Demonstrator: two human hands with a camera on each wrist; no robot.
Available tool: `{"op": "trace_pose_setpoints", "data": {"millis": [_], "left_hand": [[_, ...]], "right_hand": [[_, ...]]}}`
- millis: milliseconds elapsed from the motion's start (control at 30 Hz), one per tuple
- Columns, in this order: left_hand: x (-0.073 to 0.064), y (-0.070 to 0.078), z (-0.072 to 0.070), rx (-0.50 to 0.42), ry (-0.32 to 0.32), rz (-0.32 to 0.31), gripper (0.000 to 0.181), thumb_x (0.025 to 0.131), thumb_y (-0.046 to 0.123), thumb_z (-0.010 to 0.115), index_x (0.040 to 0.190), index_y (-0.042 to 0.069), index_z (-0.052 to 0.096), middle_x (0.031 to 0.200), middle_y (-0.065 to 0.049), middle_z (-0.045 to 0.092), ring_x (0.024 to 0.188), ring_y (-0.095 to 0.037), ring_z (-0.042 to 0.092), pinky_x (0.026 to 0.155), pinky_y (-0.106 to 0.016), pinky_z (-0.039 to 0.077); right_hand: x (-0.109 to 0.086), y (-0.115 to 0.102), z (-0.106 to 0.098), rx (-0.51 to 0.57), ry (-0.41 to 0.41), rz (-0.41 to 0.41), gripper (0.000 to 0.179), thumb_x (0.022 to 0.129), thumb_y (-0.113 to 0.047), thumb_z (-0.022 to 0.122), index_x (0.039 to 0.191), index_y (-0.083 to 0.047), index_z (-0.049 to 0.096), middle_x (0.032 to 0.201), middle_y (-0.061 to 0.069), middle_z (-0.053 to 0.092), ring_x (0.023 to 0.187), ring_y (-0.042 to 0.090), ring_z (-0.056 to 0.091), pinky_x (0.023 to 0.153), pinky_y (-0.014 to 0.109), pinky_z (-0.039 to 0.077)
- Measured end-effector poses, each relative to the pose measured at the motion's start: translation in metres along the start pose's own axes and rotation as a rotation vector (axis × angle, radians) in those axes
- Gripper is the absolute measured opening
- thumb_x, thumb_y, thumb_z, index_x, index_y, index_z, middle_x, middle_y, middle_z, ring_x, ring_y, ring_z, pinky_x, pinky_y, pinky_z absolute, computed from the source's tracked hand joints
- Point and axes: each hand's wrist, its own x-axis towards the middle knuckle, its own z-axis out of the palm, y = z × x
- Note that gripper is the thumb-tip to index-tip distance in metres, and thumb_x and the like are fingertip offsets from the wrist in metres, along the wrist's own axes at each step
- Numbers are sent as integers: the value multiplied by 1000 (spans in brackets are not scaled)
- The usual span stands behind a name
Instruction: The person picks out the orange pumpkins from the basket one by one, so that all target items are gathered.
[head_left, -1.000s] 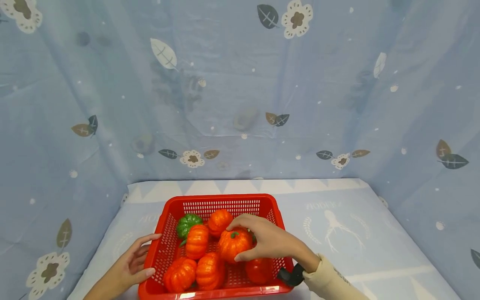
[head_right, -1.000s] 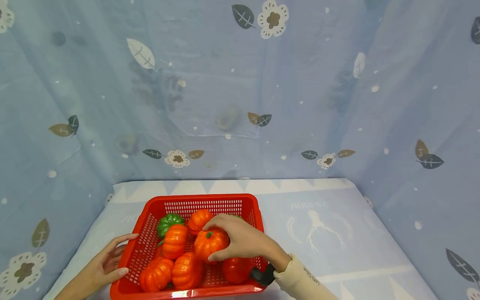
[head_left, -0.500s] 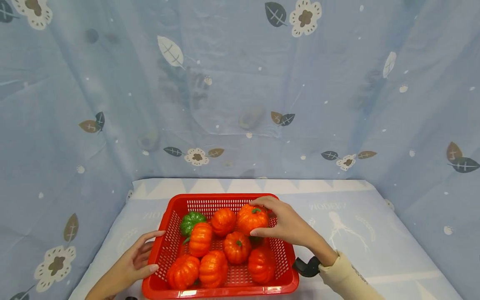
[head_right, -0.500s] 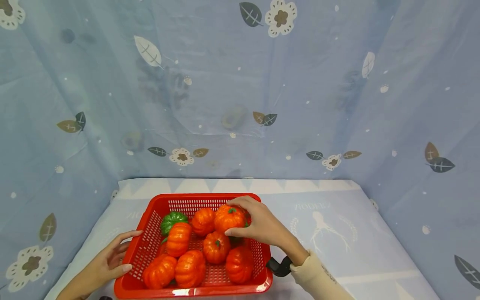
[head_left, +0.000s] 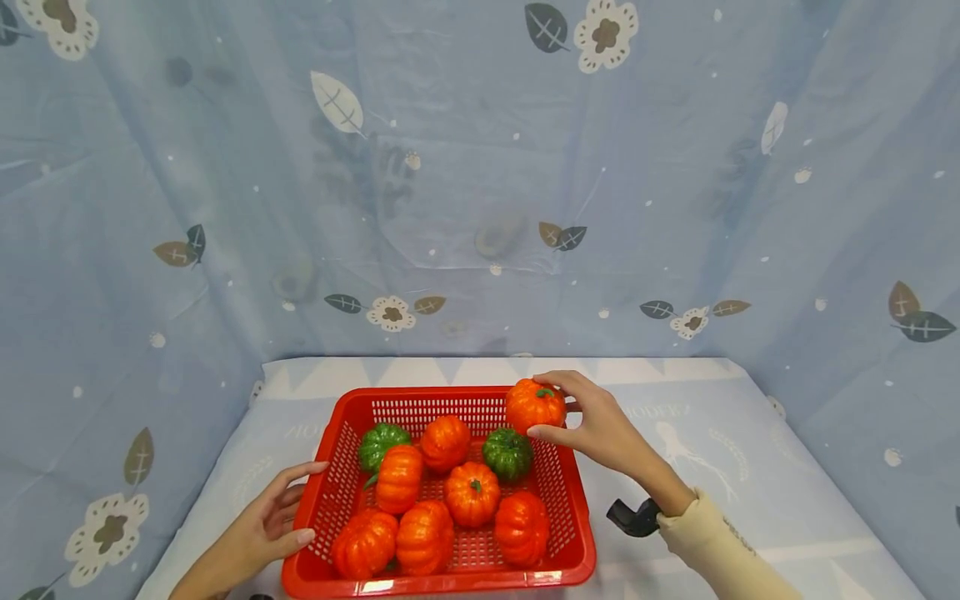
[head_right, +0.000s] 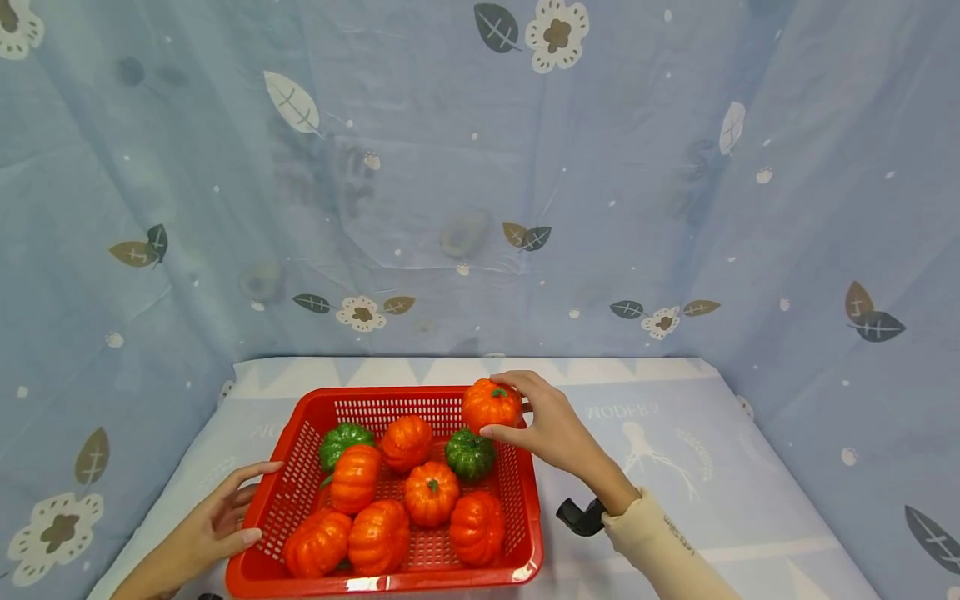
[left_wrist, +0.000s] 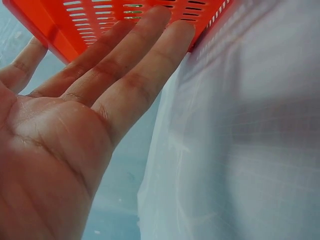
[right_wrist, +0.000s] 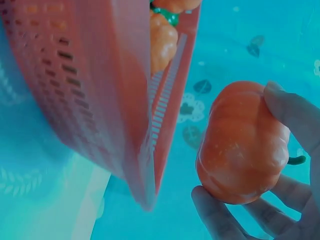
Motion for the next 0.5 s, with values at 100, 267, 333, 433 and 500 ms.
{"op": "trace_pose_setpoints", "data": {"millis": [100, 267, 333, 433, 500], "left_hand": [[0, -1, 0, -4, -9, 3, 70, 99, 2, 62, 158, 12, 26, 149, -41, 34, 117, -12, 64, 85, -46, 61], [1, 0, 0, 5, 2, -3, 69, 99, 3, 62, 158, 12, 26, 150, -41, 33, 117, -10, 64, 85, -46, 61], [1, 0, 0, 5, 7, -3, 69, 99, 3, 62, 158, 13, 27, 150, -41, 33, 116, -10, 64, 84, -47, 61], [0, 0, 0, 0, 5, 1, 69, 99, 3, 62, 157, 12, 27, 149, -41, 34, 115, -12, 65, 82, -48, 61], [0, 1, 1, 0, 6, 3, 69, 99, 2, 62, 157, 13, 27, 149, -41, 34, 115, -13, 65, 82, -48, 61]], "right_hand": [[-1, 6, -5, -9, 21, 13, 69, 82, -49, 84, 141, -22, 59, 140, -4, 58, 114, 14, 62, 91, 36, 59], [0, 17, -14, -23, 65, 45, 71, 81, -48, 86, 141, -20, 60, 140, -1, 59, 115, 18, 63, 90, 39, 59], [1, 23, -16, -29, 88, 56, 71, 81, -47, 87, 140, -19, 60, 139, 0, 59, 115, 19, 63, 89, 39, 60], [2, 34, -19, -43, 123, 75, 71, 81, -46, 87, 140, -17, 60, 136, 2, 61, 114, 20, 63, 87, 38, 60], [3, 41, -20, -49, 145, 94, 72, 80, -46, 87, 140, -17, 60, 135, 3, 61, 114, 22, 63, 87, 38, 60]]}}
